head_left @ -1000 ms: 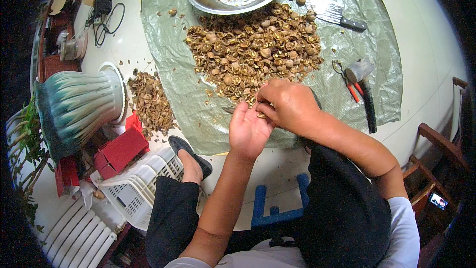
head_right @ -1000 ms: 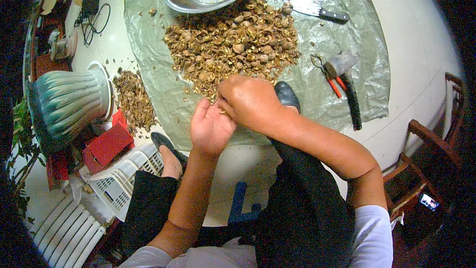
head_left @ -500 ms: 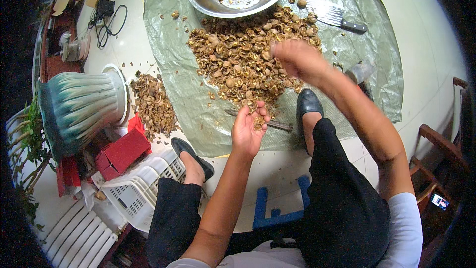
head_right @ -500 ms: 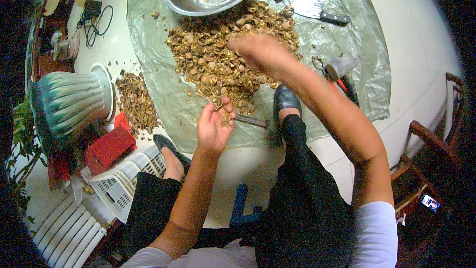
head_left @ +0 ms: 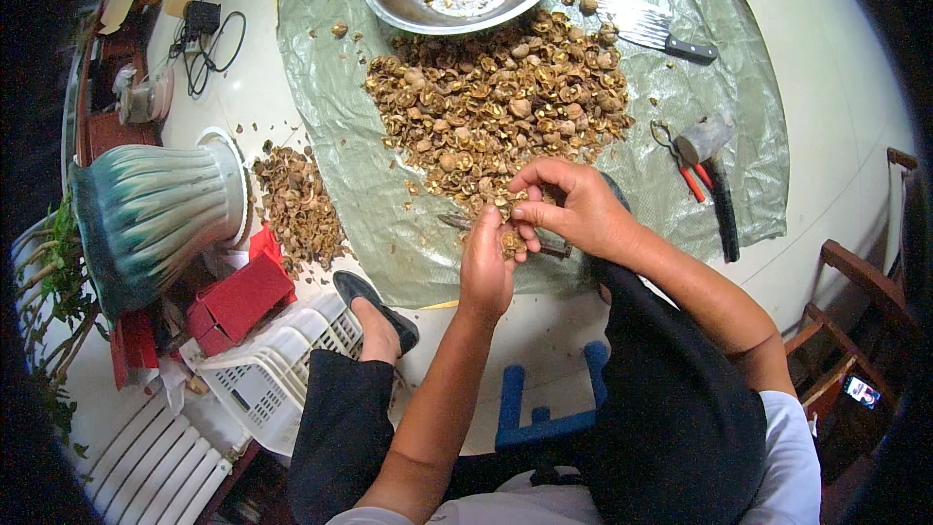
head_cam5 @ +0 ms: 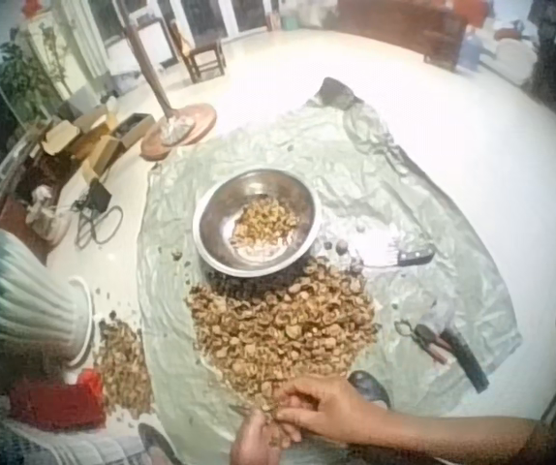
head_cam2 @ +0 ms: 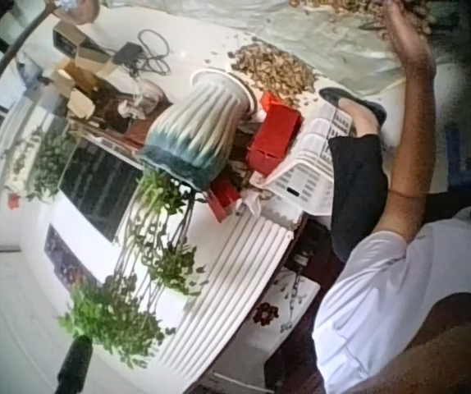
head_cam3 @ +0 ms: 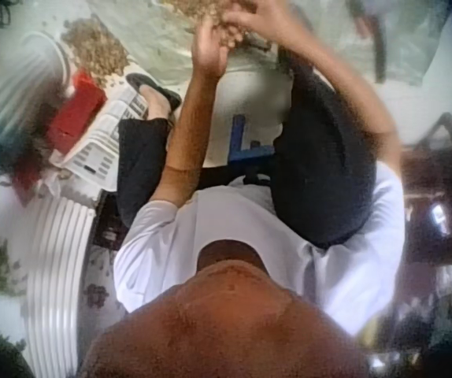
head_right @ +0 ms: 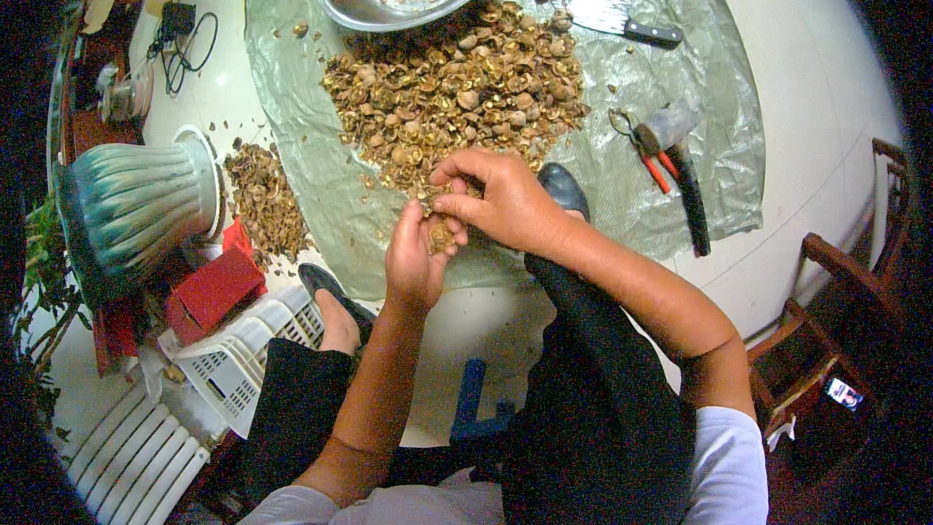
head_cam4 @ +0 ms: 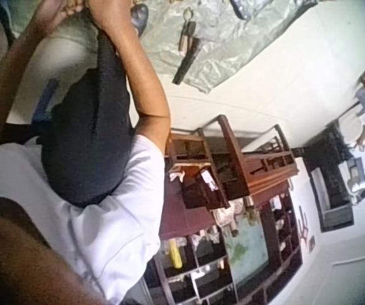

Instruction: The person picks up walnuts from a pile on a plastic sheet, breaks them open by hand, and removes the nutmeat into a metal bowl.

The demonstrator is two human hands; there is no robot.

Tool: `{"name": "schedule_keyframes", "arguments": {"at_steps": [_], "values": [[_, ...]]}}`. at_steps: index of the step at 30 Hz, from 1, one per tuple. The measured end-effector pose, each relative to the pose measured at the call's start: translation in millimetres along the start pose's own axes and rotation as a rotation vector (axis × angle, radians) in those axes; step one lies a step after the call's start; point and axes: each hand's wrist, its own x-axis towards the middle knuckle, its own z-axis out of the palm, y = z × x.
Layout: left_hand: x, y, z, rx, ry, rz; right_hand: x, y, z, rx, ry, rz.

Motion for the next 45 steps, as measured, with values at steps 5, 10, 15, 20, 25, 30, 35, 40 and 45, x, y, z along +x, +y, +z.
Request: {"name": "schedule_keyframes", "arguments": {"at_steps": [5, 10, 15, 20, 25, 30, 35, 40, 45], "values": [[-2, 5, 4, 0.084, 0.018, 0.031, -1, 7, -2, 0.055, -0.061, -0.097], [-4, 10, 9, 0.097, -0.033, 0.04, -3, 9, 0, 0.331, -0.081, 0.049], [-4, 6, 2, -0.218, -0.159, -0.038, -1, 3, -9, 0.659, -0.165, 0.249], [-2, 7, 0, -0.165, -0.164, 0.03, -1, 12, -5, 0.456, -0.028, 0.103], [-5, 10, 8, -0.049, -0.068, -0.021, -2, 2, -1, 0.037, -0.037, -0.009], [-3, 18, -12, 0.063, -0.28, 0.01, -5, -10, -8, -0.149, -0.05, -0.162], [-6, 24, -4, 0.212, -0.211, 0.007, -7, -14, -5, -0.213, 0.004, -0.258], [-6, 25, -1, 0.096, -0.177, 0.074, -10, -12, -2, 0.287, -0.039, 0.036], [-8, 25, 6, 0.207, -0.139, 0.156, -9, -10, 1, 0.449, -0.188, 0.281]]}}
